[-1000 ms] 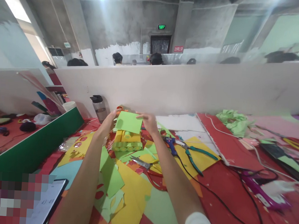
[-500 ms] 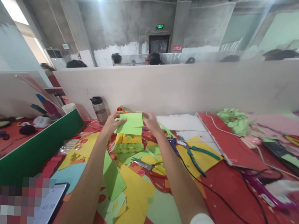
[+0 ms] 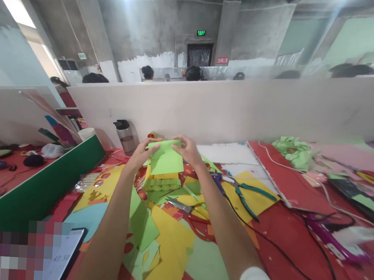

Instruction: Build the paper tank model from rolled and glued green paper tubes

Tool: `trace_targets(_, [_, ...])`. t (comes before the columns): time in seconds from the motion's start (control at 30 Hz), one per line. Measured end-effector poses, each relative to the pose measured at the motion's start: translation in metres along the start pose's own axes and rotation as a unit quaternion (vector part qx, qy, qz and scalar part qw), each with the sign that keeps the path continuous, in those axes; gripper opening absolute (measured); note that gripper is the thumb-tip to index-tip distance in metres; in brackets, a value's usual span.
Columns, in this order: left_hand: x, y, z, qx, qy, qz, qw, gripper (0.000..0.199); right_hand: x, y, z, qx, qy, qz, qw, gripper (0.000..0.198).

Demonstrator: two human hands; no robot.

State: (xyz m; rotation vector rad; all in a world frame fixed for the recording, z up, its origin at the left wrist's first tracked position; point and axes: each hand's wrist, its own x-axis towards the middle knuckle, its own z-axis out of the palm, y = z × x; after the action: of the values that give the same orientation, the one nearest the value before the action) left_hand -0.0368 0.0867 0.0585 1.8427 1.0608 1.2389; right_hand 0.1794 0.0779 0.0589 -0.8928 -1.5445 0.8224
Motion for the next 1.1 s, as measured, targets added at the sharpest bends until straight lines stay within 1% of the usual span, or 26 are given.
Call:
trace_targets(0.07, [-0.003, 0.004, -0.001, -0.027, -0.053, 0.010, 0.998, 0.055, 0.002, 0.003, 0.001, -0.005, 0.026, -0.006, 1.000, 0.034])
trace_targets(0.13, [-0.004, 0.008, -0.001, -0.033, -0.070, 0.031, 0.996, 0.062, 0.003, 0.006, 0.000, -0.004, 0.038, -0.007, 0.999, 0.034])
trace_targets(0.27, [-0.004, 0.011, -0.001, -0.021, -0.026, 0.080, 0.996, 0.068, 0.005, 0.010, -0.002, 0.004, 0.027, 0.014, 1.000, 0.036])
trace_targets(0.33, [-0.002, 0.011, 0.000, -0.010, -0.006, 0.096, 0.995, 0.065, 0.006, 0.011, -0.004, 0.013, 0.020, 0.023, 0.999, 0.036])
trace_targets(0.4, [-0.002, 0.011, 0.000, -0.003, -0.002, 0.095, 0.995, 0.055, 0.006, 0.009, -0.005, 0.026, 0.017, 0.028, 0.999, 0.037])
trace_targets(0.5, [-0.001, 0.011, 0.001, -0.008, -0.004, 0.058, 0.998, 0.047, 0.002, -0.001, -0.007, 0.034, 0.008, 0.028, 0.999, 0.039])
trace_targets(0.6, [0.000, 0.011, 0.003, -0.013, 0.014, 0.021, 1.000, 0.048, -0.003, -0.013, -0.007, 0.027, -0.033, 0.005, 0.999, 0.044])
trace_targets(0.67, [0.001, 0.010, 0.003, -0.010, 0.022, 0.015, 1.000, 0.046, -0.005, -0.019, -0.007, 0.019, -0.057, -0.011, 0.998, 0.046])
trace_targets(0.73, [0.001, 0.010, 0.002, 0.000, 0.024, 0.024, 0.999, 0.043, -0.006, -0.020, -0.006, 0.003, -0.062, -0.017, 0.998, 0.037])
trace_targets(0.83, [0.000, 0.010, -0.001, 0.023, 0.009, 0.051, 0.998, 0.043, -0.004, -0.016, -0.005, -0.021, -0.045, -0.028, 0.998, 0.026])
trace_targets(0.97, [0.001, 0.011, -0.002, 0.062, -0.025, 0.086, 0.994, 0.050, -0.001, -0.011, -0.005, -0.027, -0.015, -0.041, 0.999, 0.028])
trace_targets(1.1, [0.003, 0.009, 0.000, 0.054, -0.017, 0.105, 0.993, 0.044, 0.000, -0.010, -0.006, -0.021, -0.009, -0.029, 0.999, 0.034])
